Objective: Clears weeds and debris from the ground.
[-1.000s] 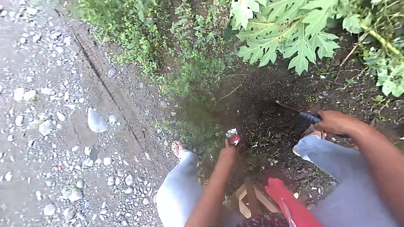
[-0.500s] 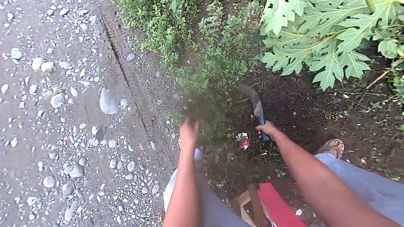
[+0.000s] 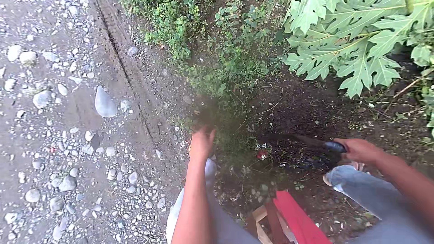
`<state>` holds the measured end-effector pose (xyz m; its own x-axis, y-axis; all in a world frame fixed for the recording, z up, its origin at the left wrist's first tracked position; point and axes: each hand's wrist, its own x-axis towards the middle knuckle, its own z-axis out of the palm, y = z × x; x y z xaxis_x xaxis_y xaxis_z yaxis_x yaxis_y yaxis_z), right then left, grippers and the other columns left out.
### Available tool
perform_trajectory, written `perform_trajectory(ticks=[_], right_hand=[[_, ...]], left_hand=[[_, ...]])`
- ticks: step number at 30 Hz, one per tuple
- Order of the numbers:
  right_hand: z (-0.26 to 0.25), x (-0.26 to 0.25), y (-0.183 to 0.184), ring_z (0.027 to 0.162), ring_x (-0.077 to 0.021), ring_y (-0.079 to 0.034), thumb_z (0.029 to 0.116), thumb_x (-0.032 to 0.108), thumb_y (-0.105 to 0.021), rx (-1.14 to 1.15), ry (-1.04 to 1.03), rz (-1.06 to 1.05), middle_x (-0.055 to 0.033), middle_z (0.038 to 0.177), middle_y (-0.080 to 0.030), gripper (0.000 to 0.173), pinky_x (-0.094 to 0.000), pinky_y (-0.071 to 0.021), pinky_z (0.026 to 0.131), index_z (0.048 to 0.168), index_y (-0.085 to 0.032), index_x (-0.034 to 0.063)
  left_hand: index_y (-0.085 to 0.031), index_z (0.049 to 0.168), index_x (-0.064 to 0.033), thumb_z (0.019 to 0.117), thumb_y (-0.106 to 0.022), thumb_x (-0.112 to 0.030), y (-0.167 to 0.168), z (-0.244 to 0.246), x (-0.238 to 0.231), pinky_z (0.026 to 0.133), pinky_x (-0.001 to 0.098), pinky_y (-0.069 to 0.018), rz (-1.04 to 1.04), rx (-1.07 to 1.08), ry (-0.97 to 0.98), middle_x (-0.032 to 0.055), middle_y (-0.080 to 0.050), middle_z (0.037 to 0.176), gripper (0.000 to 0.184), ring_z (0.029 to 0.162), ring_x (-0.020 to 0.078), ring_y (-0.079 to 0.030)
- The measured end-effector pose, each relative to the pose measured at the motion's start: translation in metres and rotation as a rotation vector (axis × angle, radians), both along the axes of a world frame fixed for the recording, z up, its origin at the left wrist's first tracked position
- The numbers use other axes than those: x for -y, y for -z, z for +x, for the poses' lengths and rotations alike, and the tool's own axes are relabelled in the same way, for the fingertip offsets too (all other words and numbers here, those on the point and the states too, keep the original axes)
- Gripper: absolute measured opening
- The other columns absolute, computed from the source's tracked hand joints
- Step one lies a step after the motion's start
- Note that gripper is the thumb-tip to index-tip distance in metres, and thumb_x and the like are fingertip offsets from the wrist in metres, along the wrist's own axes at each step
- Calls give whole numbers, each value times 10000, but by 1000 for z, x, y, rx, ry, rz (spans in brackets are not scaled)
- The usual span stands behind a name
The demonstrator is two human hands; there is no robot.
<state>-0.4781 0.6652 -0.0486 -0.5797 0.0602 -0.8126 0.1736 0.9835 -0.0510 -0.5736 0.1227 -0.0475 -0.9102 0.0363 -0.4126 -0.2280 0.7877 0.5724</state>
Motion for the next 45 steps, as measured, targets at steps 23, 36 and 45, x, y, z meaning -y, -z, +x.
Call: perform_trajectory(ticks=[23,36,45], right_hand=[[63,75,106,1128,-481,-657,880,204,-786,276,-38,-42,-263,1168,-704,437,-707,-490,947,1278,-674,59],[-65,242,162,558,-162,-598,989,81,-655,-276,1351,-563,-79,734,-585,236,-336,-586,576,1168,-534,-14],[-8,146,160,1165,-485,-642,919,178,-738,205,0,-45,-275,1218,-682,461,-709,-482,959,1347,-620,53]], left_hand=[[-710,1195,-59,1071,-564,-205,-9,-6,-8,832,546,-600,63,-143,-69,141,-754,1079,241,885,294,-747],[-625,1207,-12,1108,-445,-151,-18,-15,0,675,270,-598,640,-331,-682,51,-743,1007,248,788,99,-719],[-634,1153,-45,1112,-431,-163,-29,-17,-1,642,240,-579,725,-323,-736,2,-733,938,238,751,77,-696]])
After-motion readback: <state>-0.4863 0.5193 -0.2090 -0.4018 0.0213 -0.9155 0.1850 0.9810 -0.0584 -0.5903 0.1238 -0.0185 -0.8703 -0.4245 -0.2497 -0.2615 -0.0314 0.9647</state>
